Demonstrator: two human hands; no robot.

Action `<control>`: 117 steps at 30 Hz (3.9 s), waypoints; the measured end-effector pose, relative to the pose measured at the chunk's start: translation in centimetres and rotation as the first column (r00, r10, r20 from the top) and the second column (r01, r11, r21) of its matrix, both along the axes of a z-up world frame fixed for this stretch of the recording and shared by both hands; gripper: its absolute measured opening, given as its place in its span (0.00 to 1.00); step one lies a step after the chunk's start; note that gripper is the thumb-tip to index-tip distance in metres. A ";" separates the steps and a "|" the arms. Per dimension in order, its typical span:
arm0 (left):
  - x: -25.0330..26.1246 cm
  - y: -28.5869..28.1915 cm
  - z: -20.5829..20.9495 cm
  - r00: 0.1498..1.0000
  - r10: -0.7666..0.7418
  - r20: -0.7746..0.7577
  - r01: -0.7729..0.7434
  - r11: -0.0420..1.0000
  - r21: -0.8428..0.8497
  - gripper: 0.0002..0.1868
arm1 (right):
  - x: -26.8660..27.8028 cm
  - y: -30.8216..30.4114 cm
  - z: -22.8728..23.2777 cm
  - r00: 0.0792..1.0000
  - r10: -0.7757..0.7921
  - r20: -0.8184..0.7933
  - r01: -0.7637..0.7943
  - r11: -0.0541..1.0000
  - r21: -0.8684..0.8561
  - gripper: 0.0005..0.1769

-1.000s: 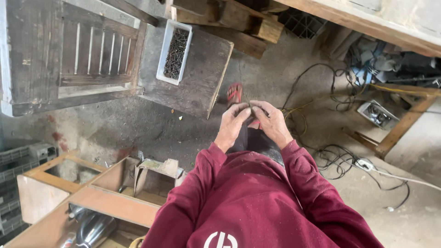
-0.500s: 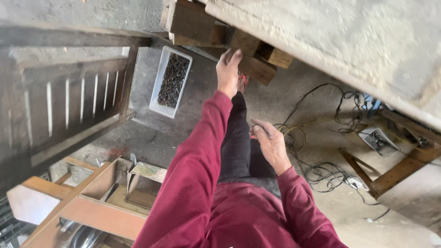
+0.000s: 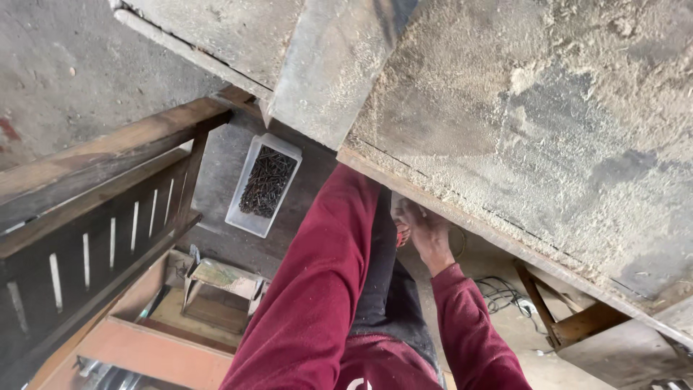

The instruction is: The person uses an angle grinder to smooth the edges of a wooden plank resting on a workbench. They reposition the plank and handle other pieces of wood, including a long board and a small block, before continuing to grind the plank's edges.

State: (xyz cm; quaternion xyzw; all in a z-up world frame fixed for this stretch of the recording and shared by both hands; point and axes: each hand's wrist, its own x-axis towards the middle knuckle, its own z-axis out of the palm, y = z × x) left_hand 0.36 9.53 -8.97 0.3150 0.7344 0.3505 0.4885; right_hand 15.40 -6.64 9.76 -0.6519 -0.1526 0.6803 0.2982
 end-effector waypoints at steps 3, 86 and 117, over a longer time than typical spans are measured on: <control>0.6 -3.9 2.9 0.998 0.013 -0.063 -0.011 1.000 0.027 0.32 | 1.9 -1.1 -0.5 1.000 0.006 0.002 -0.006 1.000 -0.013 0.11; 56.6 -0.2 33.1 0.872 -0.451 -0.194 0.474 0.675 0.565 0.18 | 52.4 15.2 25.7 0.351 -0.384 0.854 -0.565 0.640 0.520 0.16; -3.8 -8.1 1.5 0.583 0.701 0.412 -0.670 0.701 -0.244 0.47 | -5.5 11.0 -19.4 0.419 0.467 0.779 -0.889 0.384 0.248 0.49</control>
